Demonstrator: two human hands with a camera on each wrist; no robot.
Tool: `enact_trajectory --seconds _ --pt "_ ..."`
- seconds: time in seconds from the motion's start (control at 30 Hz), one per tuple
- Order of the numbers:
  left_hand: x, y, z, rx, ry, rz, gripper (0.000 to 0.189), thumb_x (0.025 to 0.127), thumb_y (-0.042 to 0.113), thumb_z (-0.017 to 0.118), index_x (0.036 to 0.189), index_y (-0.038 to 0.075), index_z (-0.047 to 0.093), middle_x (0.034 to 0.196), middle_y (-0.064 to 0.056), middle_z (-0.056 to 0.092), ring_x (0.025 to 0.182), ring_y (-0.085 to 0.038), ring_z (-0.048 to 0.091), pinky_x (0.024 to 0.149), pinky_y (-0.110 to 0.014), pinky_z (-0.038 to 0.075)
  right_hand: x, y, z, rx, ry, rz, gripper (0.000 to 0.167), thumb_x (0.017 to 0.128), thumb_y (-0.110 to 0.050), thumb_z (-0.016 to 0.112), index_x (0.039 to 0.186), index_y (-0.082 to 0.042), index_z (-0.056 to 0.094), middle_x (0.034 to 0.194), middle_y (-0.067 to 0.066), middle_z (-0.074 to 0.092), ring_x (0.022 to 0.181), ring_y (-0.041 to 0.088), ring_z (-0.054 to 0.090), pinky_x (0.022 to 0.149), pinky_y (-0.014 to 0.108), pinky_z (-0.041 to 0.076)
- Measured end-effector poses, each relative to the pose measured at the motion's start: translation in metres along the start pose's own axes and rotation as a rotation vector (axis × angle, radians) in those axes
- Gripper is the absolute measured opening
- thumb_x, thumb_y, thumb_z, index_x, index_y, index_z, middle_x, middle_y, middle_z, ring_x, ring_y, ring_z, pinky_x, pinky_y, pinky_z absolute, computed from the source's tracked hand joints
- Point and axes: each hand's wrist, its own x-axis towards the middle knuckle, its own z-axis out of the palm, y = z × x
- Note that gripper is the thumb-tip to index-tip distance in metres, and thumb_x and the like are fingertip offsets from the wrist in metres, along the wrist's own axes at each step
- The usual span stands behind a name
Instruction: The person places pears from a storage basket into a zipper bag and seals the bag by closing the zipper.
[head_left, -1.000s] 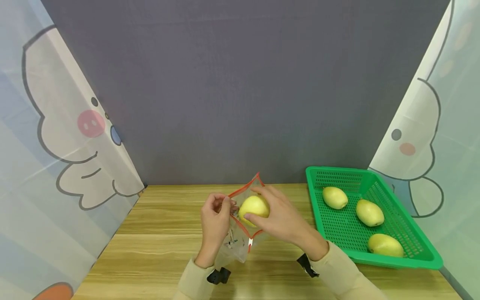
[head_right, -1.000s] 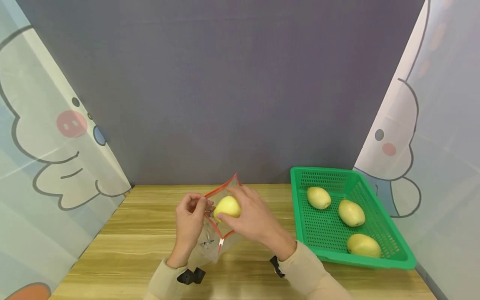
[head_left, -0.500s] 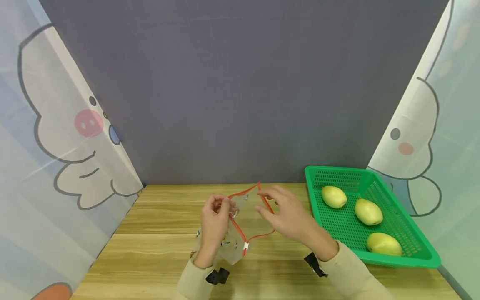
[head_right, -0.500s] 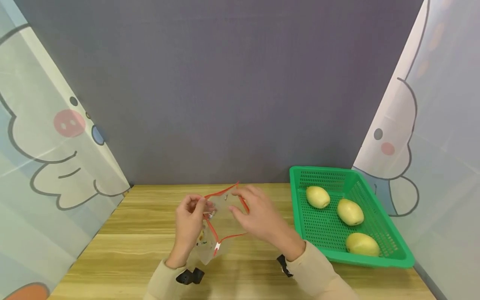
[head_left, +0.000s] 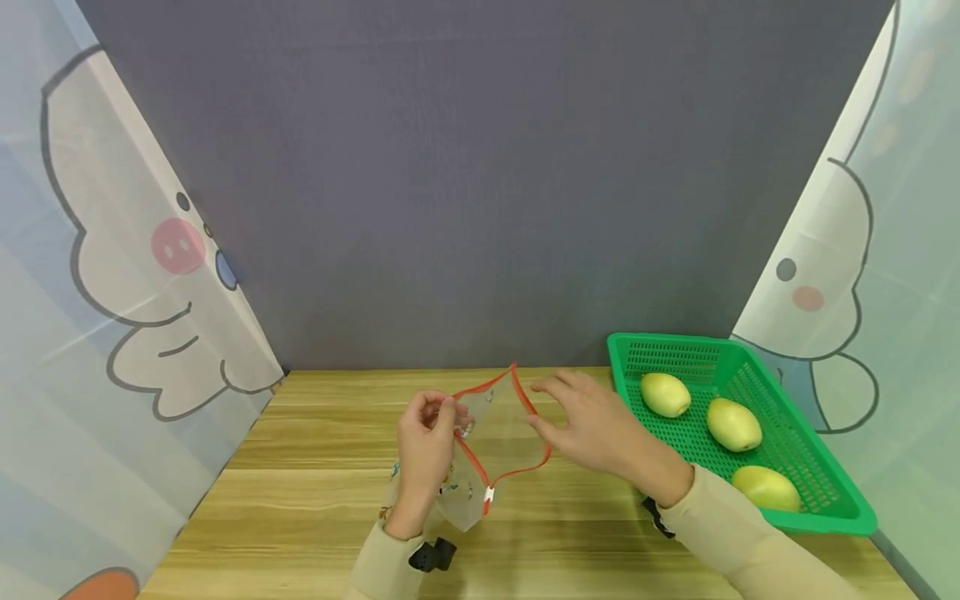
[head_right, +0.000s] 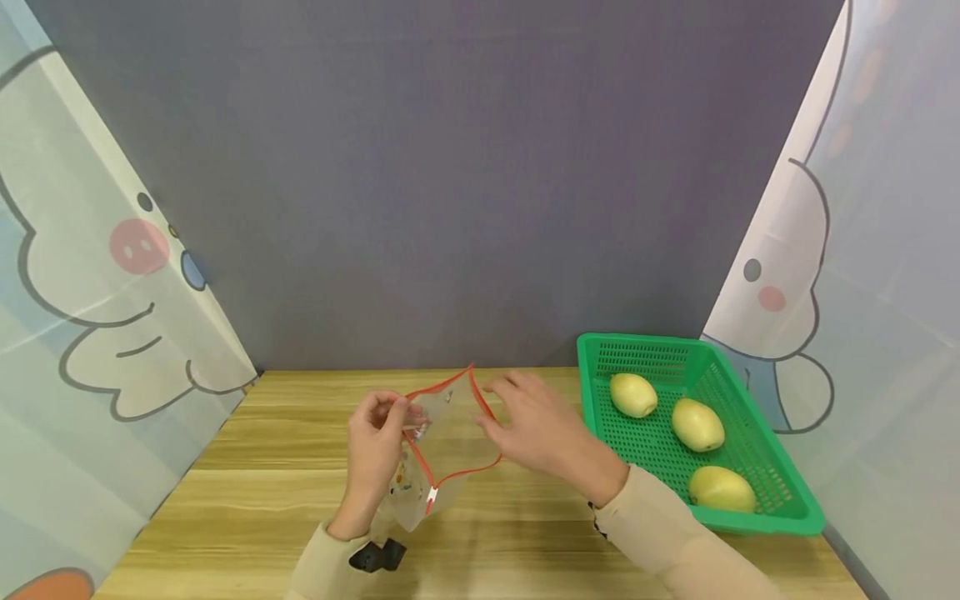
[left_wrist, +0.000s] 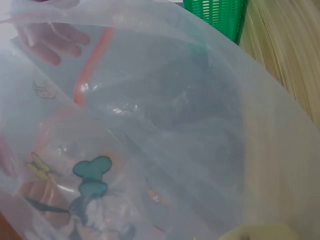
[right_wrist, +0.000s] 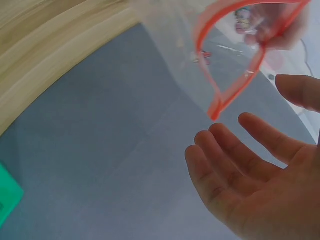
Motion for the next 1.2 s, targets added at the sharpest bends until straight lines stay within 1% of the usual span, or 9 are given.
enact_trajectory --seconds 0.23,0.33,0.43,0.63,0.8,0.93,1.1,1.2 --pt "0.001 0.000 -0.001 0.000 -0.003 0.007 0.009 0.102 0.003 0.058 0.098 -0.003 0.062 0.083 -0.017 0.073 0.069 -0.024 0.074 0.059 -0.027 0.059 0.002 0.015 -0.001 -0.105 -0.016 -0.040 0.038 0.093 -0.032 0.073 0.119 -0.004 0.069 0.113 0.009 0.066 0.101 0.029 0.064 0.081 0.046 0.057" --pt "0.002 0.000 0.000 -0.008 -0.001 0.009 0.009 0.102 0.003 0.058 0.097 -0.004 0.062 0.083 -0.017 0.073 0.069 -0.024 0.074 0.061 -0.028 0.060 0.003 0.023 -0.002 -0.141 -0.031 -0.035 0.038 0.091 -0.029 0.075 0.118 -0.002 0.069 0.111 0.010 0.065 0.098 0.030 0.063 0.081 0.046 0.056" --pt "0.002 0.000 0.000 -0.012 0.004 0.008 0.010 0.103 0.005 0.058 0.098 -0.004 0.062 0.084 -0.018 0.073 0.070 -0.023 0.074 0.063 -0.028 0.060 0.005 0.031 -0.001 -0.184 -0.037 -0.030 0.040 0.091 -0.029 0.075 0.119 -0.001 0.069 0.112 0.011 0.066 0.099 0.031 0.062 0.082 0.046 0.055" --pt "0.002 0.000 -0.003 -0.002 0.007 0.009 0.010 0.103 0.004 0.057 0.099 -0.004 0.062 0.084 -0.017 0.072 0.070 -0.023 0.074 0.061 -0.027 0.060 0.006 0.046 0.005 -0.266 -0.061 -0.028 0.043 0.093 -0.033 0.073 0.121 0.000 0.068 0.110 0.013 0.065 0.094 0.031 0.062 0.075 0.044 0.056" --pt "0.001 0.001 -0.005 0.011 0.011 0.016 0.010 0.102 0.004 0.058 0.098 -0.004 0.062 0.084 -0.017 0.072 0.070 -0.021 0.073 0.062 -0.027 0.059 0.007 0.059 0.008 -0.303 -0.130 0.026 0.046 0.096 -0.036 0.069 0.125 -0.001 0.065 0.113 0.014 0.063 0.096 0.032 0.060 0.074 0.046 0.055" --pt "0.000 0.001 -0.006 0.009 0.009 0.025 0.010 0.103 0.005 0.058 0.098 -0.004 0.062 0.084 -0.017 0.073 0.069 -0.021 0.073 0.061 -0.026 0.059 0.008 0.072 0.009 -0.299 -0.167 0.078 0.048 0.097 -0.036 0.067 0.126 0.001 0.064 0.116 0.017 0.063 0.100 0.035 0.060 0.079 0.052 0.055" --pt "0.001 -0.001 -0.007 0.016 0.018 0.041 0.011 0.103 0.005 0.058 0.098 -0.004 0.062 0.084 -0.017 0.073 0.069 -0.022 0.073 0.059 -0.024 0.057 0.011 0.089 0.012 -0.285 -0.166 0.119 0.049 0.098 -0.036 0.066 0.128 0.003 0.063 0.119 0.020 0.062 0.105 0.039 0.061 0.083 0.056 0.055" --pt "0.000 -0.001 -0.007 0.019 0.023 0.033 0.010 0.103 0.005 0.058 0.097 -0.003 0.062 0.084 -0.016 0.073 0.069 -0.021 0.073 0.059 -0.024 0.057 0.011 0.099 0.013 -0.282 -0.155 0.133 0.048 0.098 -0.034 0.067 0.127 0.004 0.063 0.117 0.022 0.063 0.103 0.040 0.061 0.082 0.057 0.055"
